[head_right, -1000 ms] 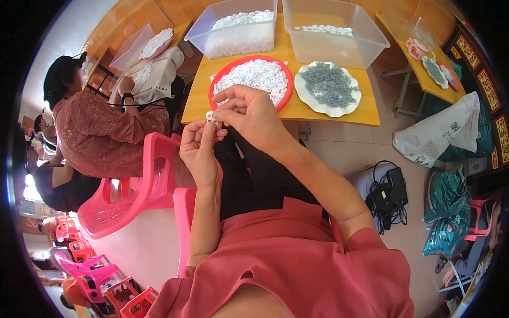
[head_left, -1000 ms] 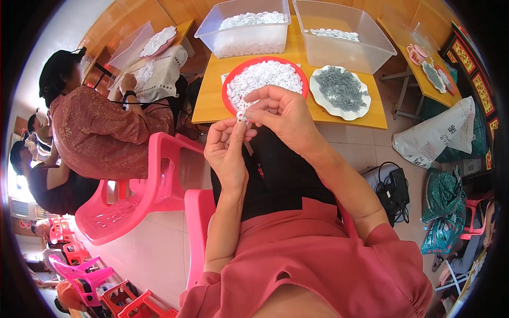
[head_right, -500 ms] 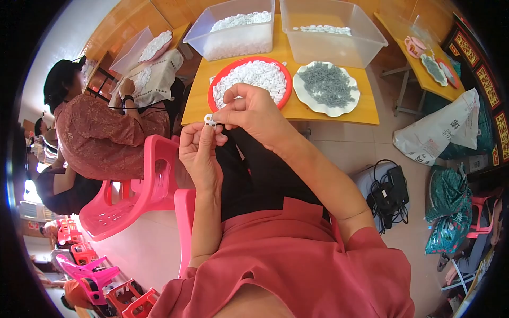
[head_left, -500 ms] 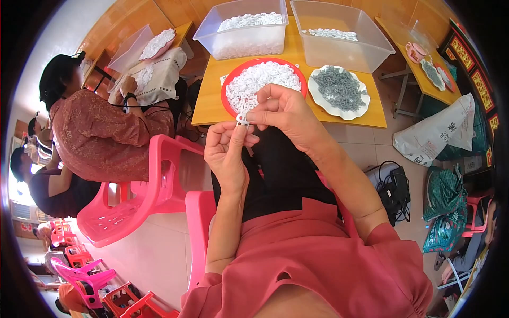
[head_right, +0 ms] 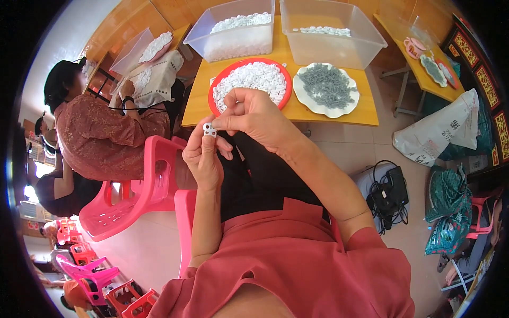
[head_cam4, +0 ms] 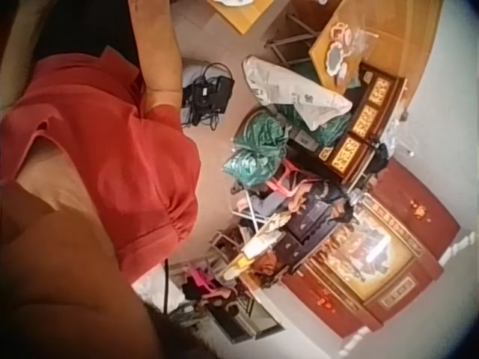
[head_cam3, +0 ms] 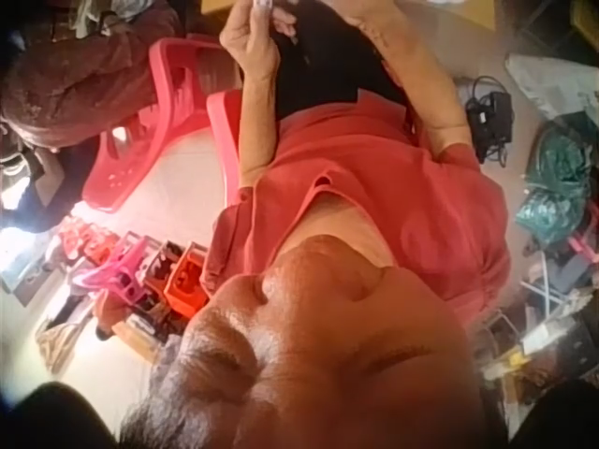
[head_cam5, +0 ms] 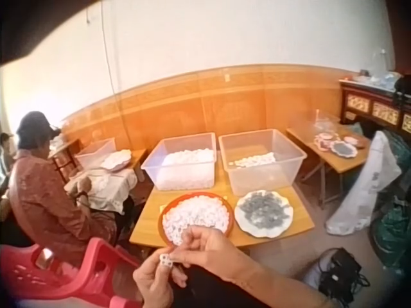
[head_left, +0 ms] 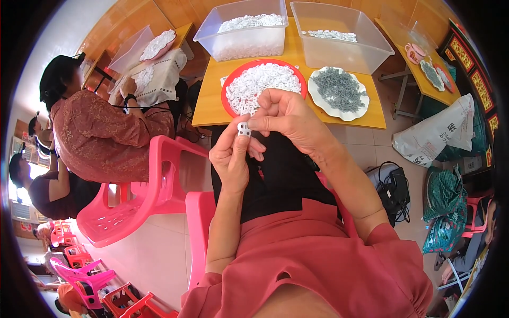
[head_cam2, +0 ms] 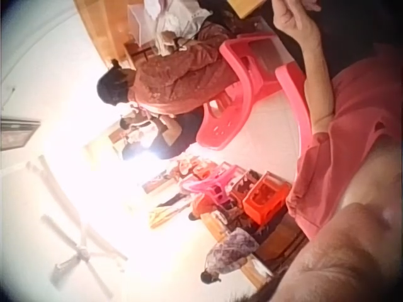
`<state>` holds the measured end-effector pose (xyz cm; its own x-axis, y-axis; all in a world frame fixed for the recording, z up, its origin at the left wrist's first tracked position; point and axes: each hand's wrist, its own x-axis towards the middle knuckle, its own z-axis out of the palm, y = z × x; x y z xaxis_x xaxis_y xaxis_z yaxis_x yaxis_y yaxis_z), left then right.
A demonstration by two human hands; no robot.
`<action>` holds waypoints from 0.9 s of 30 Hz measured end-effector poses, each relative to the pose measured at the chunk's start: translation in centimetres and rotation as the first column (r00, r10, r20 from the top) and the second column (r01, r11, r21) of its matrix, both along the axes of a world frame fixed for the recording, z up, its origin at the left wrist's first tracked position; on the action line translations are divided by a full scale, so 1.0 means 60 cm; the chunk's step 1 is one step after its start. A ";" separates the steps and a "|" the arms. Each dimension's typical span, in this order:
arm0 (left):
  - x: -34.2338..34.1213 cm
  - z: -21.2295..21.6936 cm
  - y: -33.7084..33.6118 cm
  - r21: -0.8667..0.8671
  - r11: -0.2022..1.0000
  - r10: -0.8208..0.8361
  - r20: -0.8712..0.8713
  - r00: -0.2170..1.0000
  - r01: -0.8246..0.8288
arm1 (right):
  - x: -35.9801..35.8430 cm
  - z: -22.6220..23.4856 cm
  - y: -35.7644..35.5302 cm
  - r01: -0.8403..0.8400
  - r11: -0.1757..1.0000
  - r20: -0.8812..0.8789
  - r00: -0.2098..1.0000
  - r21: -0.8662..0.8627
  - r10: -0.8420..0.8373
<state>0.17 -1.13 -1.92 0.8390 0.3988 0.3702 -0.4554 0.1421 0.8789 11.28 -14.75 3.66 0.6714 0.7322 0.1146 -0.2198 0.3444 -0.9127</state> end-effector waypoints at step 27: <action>0.009 -0.020 0.018 -0.041 0.999 0.010 0.009 1.000 -0.010 | 0.007 -0.013 0.002 -0.188 0.968 0.094 0.974 -0.165 0.205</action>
